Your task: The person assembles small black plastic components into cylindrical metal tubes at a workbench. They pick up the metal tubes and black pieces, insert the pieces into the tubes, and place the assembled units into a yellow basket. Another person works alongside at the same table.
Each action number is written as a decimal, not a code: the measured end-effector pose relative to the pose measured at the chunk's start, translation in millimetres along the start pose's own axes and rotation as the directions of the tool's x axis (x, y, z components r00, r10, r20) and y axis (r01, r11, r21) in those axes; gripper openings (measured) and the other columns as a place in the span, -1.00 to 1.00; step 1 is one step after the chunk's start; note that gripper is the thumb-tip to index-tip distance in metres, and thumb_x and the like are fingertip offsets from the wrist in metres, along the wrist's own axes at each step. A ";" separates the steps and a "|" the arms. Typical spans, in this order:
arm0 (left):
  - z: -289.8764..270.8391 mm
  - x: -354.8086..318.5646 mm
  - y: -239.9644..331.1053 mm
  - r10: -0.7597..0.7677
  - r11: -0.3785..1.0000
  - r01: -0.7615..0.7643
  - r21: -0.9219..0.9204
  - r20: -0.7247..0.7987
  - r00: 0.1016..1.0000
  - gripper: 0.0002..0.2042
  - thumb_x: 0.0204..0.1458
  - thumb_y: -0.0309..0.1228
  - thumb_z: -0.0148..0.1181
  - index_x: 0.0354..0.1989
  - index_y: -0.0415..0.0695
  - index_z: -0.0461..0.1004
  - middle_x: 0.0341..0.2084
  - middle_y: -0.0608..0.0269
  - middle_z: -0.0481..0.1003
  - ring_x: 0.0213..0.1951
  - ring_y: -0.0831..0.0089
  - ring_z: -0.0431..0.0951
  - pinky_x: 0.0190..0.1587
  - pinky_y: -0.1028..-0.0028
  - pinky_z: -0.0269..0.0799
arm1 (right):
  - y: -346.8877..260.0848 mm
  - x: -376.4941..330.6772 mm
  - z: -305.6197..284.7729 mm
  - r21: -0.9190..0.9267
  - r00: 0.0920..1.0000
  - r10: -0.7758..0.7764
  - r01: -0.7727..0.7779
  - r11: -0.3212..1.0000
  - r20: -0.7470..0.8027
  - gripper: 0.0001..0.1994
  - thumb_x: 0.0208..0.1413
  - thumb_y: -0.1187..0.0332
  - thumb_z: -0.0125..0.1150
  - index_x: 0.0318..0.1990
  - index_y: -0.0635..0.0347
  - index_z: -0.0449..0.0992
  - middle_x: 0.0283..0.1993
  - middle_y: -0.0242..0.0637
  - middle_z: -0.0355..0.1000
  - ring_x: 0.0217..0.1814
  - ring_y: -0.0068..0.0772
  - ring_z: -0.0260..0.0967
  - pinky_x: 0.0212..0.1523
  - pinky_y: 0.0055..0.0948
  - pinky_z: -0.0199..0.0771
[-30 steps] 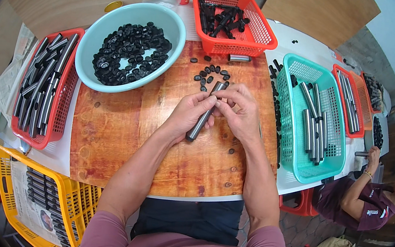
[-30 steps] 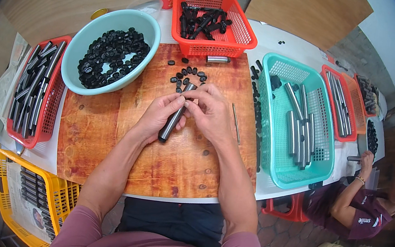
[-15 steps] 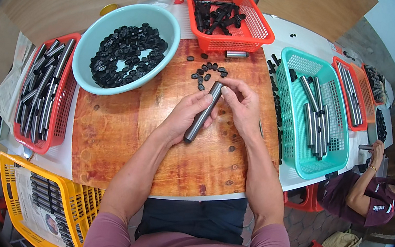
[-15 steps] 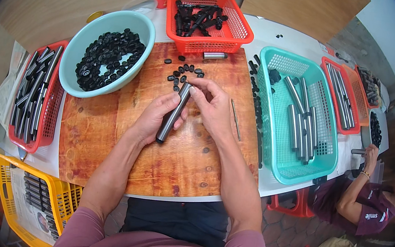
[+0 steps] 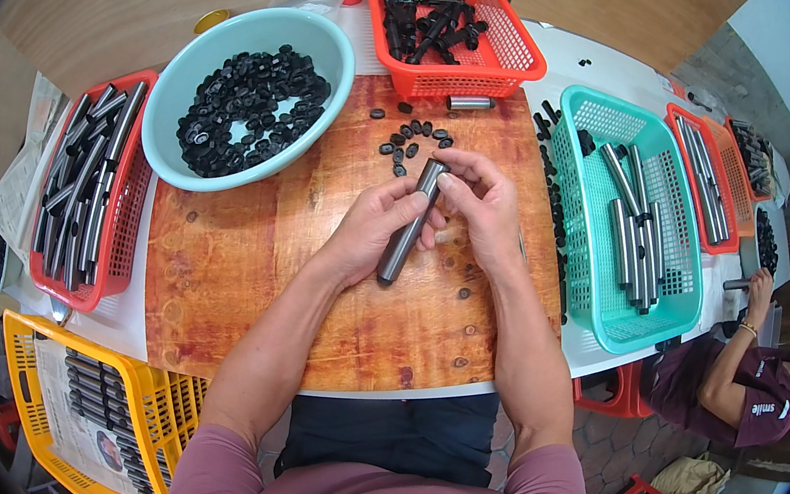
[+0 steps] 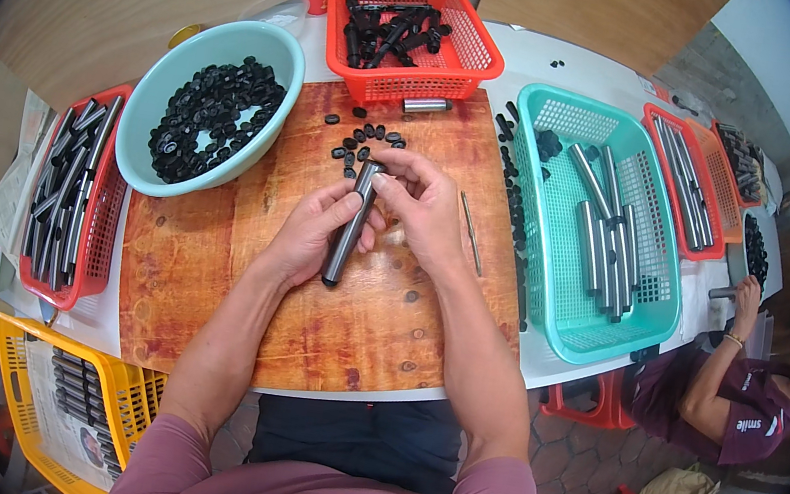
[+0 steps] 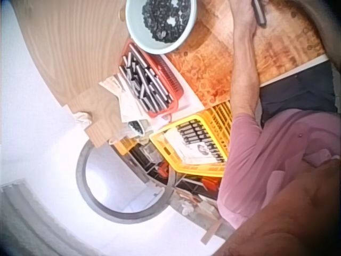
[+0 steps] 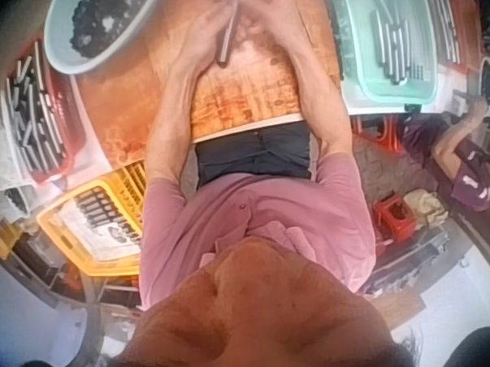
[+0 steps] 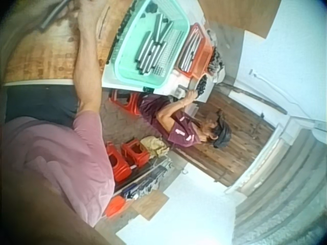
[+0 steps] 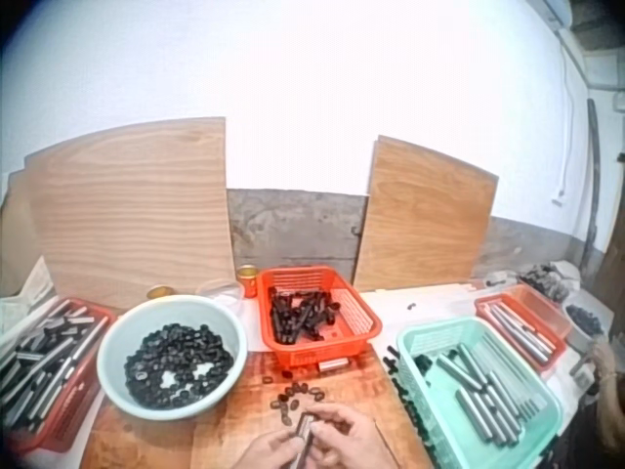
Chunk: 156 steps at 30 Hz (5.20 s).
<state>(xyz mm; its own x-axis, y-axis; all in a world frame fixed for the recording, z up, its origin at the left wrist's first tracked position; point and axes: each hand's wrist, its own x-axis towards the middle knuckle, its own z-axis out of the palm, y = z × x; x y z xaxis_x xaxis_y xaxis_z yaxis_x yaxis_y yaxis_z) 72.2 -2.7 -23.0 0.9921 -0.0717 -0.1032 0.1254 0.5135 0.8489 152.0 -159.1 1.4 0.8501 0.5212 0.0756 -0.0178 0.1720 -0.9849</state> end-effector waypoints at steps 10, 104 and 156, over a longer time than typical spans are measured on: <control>0.9 0.0 -3.6 0.176 0.969 -0.177 0.170 0.024 0.984 -0.59 0.26 -0.28 0.24 0.17 -0.28 0.42 -0.23 0.15 0.59 -0.32 0.47 0.60 -0.22 0.50 0.55 | -8.3 -4.8 0.2 0.128 0.998 -0.044 0.039 0.991 0.035 -0.64 0.16 0.42 0.26 0.11 0.33 0.49 -0.14 -0.28 0.55 -0.21 -0.57 0.48 -0.23 -0.56 0.47; 8.4 -9.0 9.3 -0.010 0.966 0.026 0.256 -0.063 0.998 -0.71 0.38 -0.18 0.04 -0.08 -0.18 0.49 -0.40 0.30 0.55 -0.51 0.64 0.49 -0.45 0.63 0.41 | 8.0 1.9 0.4 0.143 0.998 -0.021 0.028 0.989 -0.051 -0.63 0.15 0.45 0.35 0.10 0.33 0.48 -0.12 -0.27 0.57 -0.11 -0.55 0.49 -0.03 -0.47 0.50; 11.9 -50.8 10.8 0.422 -0.230 -0.149 0.962 0.236 0.875 -0.74 -0.02 -0.37 0.40 -0.22 -0.24 0.53 -0.34 0.08 0.47 -0.30 0.07 0.57 -0.26 0.18 0.51 | 33.6 44.1 54.2 -0.905 0.977 -0.091 0.214 0.367 0.194 -0.65 0.20 0.14 0.18 -0.34 0.32 0.63 -0.24 0.13 0.59 -0.11 0.11 0.58 -0.09 0.04 0.50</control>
<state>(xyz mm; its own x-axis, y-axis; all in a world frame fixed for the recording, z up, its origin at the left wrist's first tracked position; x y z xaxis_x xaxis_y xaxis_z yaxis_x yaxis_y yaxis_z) 23.0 -3.7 -2.4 0.9195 -0.0479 0.3901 -0.1838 -0.9297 0.3190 160.3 -85.1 -19.9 0.7296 0.6560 0.1934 0.6521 -0.5820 -0.4858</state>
